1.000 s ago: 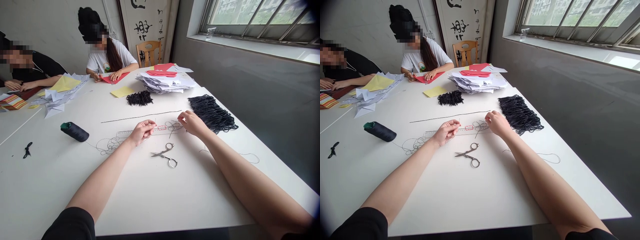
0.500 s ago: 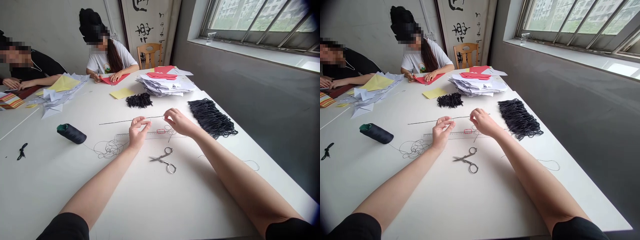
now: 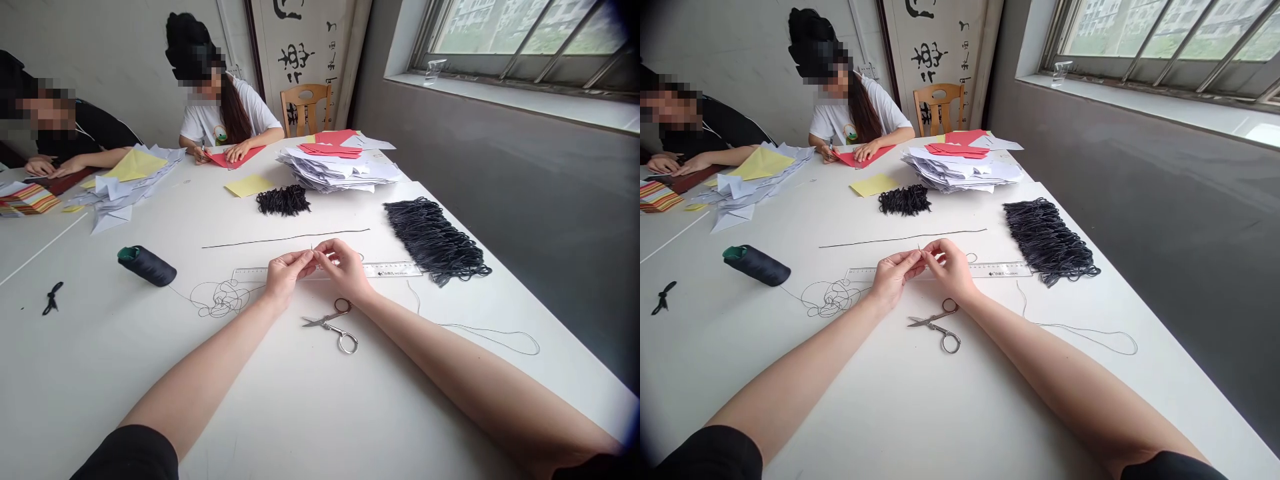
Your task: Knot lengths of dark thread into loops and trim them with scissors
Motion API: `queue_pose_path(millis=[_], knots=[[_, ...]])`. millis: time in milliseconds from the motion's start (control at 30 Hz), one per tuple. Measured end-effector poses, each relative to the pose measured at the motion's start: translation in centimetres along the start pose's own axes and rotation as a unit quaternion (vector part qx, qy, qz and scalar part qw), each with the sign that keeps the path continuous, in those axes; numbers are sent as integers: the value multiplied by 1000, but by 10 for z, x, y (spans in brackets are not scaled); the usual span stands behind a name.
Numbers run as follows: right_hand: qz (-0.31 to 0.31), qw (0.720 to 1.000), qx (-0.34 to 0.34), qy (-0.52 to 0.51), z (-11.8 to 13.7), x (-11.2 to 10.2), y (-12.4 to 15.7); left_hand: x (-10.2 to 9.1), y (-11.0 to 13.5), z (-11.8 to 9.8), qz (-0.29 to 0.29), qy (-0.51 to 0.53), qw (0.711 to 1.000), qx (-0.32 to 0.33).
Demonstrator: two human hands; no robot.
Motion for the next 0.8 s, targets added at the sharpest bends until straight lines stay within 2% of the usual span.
queue_pose_path(millis=[167,267,400,500,633,800], knots=[[21,996,33,-78,2,-3,6,3,2,-2,48,-2,999,22],[40,992,52,-110,0,-3,6,3,3,-4,48,-22,998,41],[36,990,53,-129,0,-3,6,4,3,-7,46,-59,995,61],[23,986,64,-151,3,-4,5,6,4,-7,61,-69,994,62],[15,975,111,-194,5,-2,6,12,8,-5,100,-49,992,60],[16,963,154,-221,3,2,9,15,11,-1,131,-30,991,18]])
Point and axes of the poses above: each hand's wrist, its own y-axis away from the middle knuckle, its own x-axis out of the palm, z = x × y, the point moved 3 cm from there along -y, towards the middle knuckle, and after that the axes turned 2 degrees about x, right-handed, at the moved point
